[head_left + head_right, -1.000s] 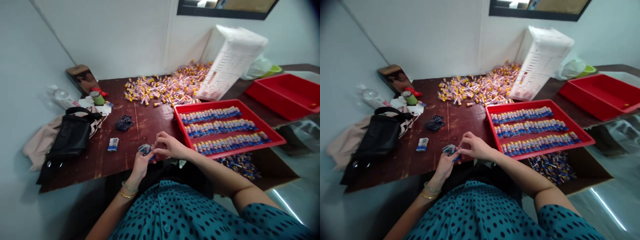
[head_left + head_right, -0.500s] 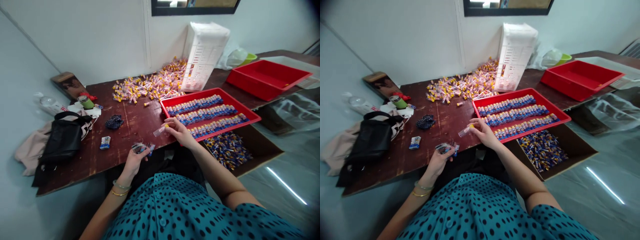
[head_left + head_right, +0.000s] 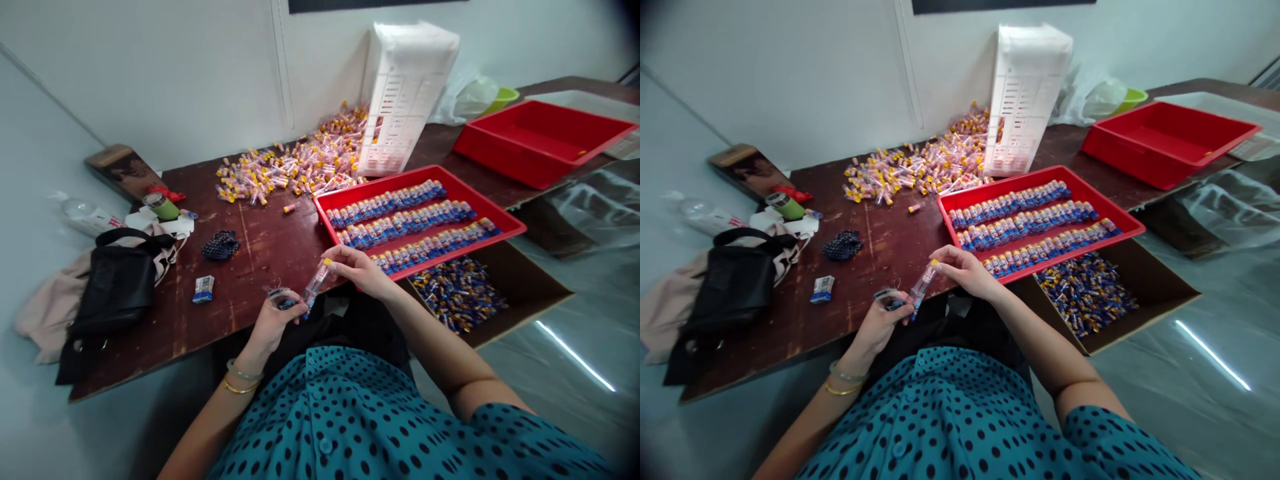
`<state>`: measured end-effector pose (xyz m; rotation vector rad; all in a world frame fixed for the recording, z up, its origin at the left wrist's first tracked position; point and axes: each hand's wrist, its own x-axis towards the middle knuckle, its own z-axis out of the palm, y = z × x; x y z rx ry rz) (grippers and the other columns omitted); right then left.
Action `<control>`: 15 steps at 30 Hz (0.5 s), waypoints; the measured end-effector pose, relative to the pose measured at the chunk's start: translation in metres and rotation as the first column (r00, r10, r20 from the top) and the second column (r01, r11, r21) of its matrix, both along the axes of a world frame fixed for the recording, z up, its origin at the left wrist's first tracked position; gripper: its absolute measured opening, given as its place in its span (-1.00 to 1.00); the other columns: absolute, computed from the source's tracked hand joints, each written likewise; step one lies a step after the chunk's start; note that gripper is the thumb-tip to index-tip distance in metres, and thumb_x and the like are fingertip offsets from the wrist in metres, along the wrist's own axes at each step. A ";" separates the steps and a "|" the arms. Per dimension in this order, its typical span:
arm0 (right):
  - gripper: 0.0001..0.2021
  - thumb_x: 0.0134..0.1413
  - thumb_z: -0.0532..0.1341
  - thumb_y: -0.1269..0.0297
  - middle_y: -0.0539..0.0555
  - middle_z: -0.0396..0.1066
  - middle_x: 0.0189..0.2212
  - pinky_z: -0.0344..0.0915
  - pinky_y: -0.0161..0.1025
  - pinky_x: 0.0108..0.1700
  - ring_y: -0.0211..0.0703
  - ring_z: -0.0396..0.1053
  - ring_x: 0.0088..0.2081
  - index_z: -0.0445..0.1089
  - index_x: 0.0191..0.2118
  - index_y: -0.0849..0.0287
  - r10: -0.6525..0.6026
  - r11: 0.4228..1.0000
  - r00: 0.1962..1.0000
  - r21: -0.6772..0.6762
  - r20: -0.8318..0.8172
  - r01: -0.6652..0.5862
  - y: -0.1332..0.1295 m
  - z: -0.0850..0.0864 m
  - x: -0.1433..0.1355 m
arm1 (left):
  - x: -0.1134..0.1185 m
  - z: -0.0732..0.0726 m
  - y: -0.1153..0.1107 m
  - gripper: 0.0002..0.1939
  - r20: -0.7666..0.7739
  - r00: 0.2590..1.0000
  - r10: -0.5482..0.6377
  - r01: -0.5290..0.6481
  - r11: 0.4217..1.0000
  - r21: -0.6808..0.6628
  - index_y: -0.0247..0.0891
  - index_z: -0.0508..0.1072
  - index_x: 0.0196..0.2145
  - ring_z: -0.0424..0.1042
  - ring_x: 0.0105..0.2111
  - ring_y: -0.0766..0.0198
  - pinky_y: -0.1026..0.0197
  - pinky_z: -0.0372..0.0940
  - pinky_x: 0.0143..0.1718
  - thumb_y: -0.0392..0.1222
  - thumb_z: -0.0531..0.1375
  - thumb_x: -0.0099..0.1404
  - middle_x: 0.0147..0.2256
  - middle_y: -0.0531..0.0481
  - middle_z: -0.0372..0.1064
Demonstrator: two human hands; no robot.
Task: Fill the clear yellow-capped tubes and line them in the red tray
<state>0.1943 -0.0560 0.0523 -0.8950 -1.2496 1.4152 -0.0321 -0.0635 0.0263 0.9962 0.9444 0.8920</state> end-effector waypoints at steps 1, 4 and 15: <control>-0.75 0.14 0.31 0.14 -0.01 0.45 -0.29 0.39 -0.35 -0.23 -0.32 0.41 -0.34 0.41 -0.12 0.16 0.021 1.000 1.000 0.009 0.008 -0.021 0.000 -0.001 0.002 | 0.002 -0.001 0.001 -0.73 -0.010 1.000 -0.006 0.006 1.000 0.008 -0.31 0.48 -0.52 0.37 -0.53 0.36 0.34 0.24 -0.59 -0.21 0.49 -0.11 -0.51 0.07 0.41; -0.75 0.18 0.27 0.14 0.04 0.46 -0.20 0.39 -0.25 -0.08 -0.24 0.44 -0.20 0.42 -0.08 0.14 -0.007 0.997 0.995 0.079 0.095 0.000 -0.002 -0.001 0.007 | 0.009 -0.004 0.001 -0.72 -0.029 0.999 -0.016 0.015 1.000 -0.015 -0.30 0.47 -0.52 0.35 -0.54 0.36 0.33 0.23 -0.59 -0.20 0.49 -0.10 -0.51 0.08 0.39; -0.71 0.14 0.31 0.11 0.05 0.48 -0.26 0.39 -0.29 -0.19 -0.27 0.43 -0.30 0.40 -0.09 0.15 -0.126 0.992 0.992 0.023 -0.002 0.126 0.008 -0.003 0.022 | 0.014 -0.012 0.014 -0.72 -0.029 0.997 -0.074 0.072 0.995 -0.062 -0.29 0.47 -0.50 0.37 -0.50 0.34 0.33 0.22 -0.55 -0.24 0.49 -0.11 -0.50 0.08 0.38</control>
